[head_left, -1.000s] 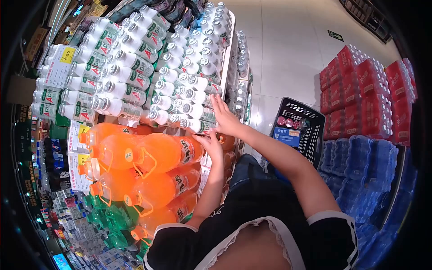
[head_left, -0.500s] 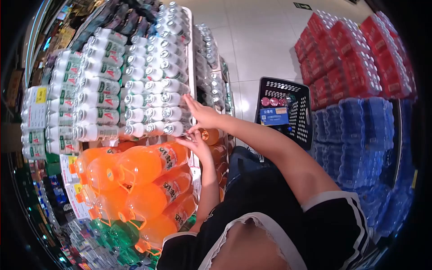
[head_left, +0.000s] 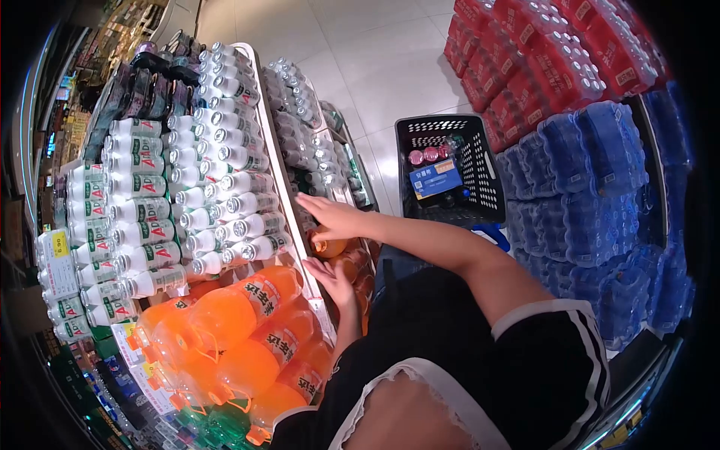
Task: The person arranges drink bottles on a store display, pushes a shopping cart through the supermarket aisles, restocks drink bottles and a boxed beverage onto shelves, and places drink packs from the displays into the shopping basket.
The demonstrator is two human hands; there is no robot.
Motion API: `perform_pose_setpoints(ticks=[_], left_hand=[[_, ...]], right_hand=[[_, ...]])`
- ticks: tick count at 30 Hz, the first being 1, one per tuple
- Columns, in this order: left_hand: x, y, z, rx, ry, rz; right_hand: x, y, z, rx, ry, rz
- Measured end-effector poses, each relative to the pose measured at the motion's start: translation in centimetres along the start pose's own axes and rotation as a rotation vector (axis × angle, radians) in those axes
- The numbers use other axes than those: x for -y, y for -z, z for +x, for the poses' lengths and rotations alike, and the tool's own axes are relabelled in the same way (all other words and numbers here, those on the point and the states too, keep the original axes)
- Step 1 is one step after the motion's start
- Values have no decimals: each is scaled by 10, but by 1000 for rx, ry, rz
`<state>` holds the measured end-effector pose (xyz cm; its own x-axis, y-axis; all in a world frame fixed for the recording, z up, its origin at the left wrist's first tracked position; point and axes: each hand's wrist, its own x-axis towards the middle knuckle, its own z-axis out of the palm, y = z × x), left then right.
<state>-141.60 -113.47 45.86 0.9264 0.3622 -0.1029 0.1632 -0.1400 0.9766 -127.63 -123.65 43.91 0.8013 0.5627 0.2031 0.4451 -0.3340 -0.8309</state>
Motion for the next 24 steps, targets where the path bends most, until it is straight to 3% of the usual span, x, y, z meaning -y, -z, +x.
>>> perform_pose_setpoints(ticks=[2, 3, 5, 6, 8, 9, 12, 14, 16, 18, 19, 24], left_hand=[[-2, -4, -28, 209, 129, -63], [4, -3, -27, 211, 124, -71], [22, -2, -21, 742, 440, -173], [18, -9, -17, 738, 433, -178], [6, -33, -2, 1018, 97, 345], [14, -45, 5, 1047, -21, 367], [10, -93, 19, 1210, -50, 439], [20, -125, 25, 1375, -141, 469], [15, -151, 31, 1424, -338, 479], [-3, -172, 36, 1374, -662, 762], [-10, -183, 35, 1324, -703, 797], [4, -258, 46, 1267, -693, 904]], right_hand=[[-37, 15, -57, -17, -12, -26], [-42, 36, -91, 45, -183, 35], [-69, 68, -162, 75, -496, 133], [-79, 81, -200, 14, -590, 172], [-66, 115, -258, 7, -754, 24], [-61, 125, -281, 74, -805, -8], [-61, 125, -321, 286, -900, -30], [-48, 117, -321, 73, -798, -164], [-53, 117, -307, -38, -929, -321], [-64, 132, -289, -129, -903, -450], [-85, 128, -289, -251, -833, -536], [-125, 168, -268, -352, -754, -489]])
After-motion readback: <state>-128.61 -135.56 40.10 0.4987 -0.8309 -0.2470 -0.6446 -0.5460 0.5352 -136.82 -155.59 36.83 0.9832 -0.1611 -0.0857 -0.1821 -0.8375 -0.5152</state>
